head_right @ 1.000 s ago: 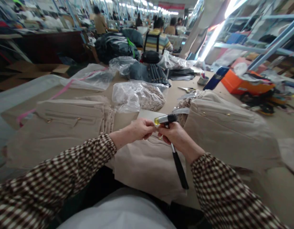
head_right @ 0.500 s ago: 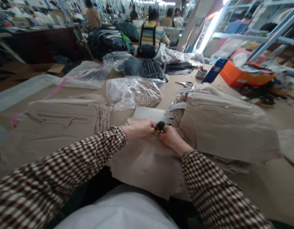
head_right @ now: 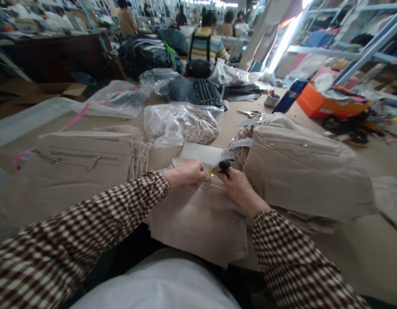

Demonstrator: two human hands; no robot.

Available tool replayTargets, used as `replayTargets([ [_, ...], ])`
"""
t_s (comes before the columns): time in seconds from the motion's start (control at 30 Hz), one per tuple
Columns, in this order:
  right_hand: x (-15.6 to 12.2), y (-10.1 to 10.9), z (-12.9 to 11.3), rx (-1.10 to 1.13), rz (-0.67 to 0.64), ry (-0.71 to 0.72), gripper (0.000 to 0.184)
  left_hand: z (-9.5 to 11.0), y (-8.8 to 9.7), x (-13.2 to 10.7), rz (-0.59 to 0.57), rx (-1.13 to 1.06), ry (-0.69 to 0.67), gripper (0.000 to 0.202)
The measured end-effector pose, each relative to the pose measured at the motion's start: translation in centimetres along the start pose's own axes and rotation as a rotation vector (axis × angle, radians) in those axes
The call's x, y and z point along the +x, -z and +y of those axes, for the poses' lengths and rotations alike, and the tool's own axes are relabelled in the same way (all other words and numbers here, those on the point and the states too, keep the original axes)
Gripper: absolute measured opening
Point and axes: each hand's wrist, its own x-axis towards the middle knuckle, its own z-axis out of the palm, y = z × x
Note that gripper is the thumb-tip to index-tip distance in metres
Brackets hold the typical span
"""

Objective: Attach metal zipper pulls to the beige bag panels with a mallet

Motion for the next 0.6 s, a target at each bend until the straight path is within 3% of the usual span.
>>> replayTargets([
  [0.13, -1.4, 1.7, -1.6, -0.182, 0.136, 0.108, 0.031, -0.2, -0.3, 0.3, 0.015, 0.008, -0.005, 0.025],
  [0.2, -1.7, 1.2, -1.6, -0.267, 0.080, 0.111, 0.032, -0.1, -0.4, 0.4, 0.003, 0.017, -0.007, 0.023],
  [0.3, -1.6, -0.1, -0.3, -0.330, -0.112, 0.080, 0.030, -0.2, 0.0, 0.4, -0.044, 0.030, -0.018, 0.020],
  [0.37, -1.4, 0.1, 0.8, -0.312, -0.130, 0.052, 0.030, -0.8, 1.0, 0.2, -0.048, 0.053, -0.017, 0.021],
  [0.47, -1.9, 2.2, 2.8, -0.194, -0.031, -0.063, 0.030, -2.8, 3.6, -0.8, 0.049, 0.128, 0.003, 0.026],
  [0.6, -3.8, 3.9, 6.9, -0.044, -0.044, -0.371, 0.028, -6.4, 7.2, -3.3, 0.154, 0.245, 0.073, 0.027],
])
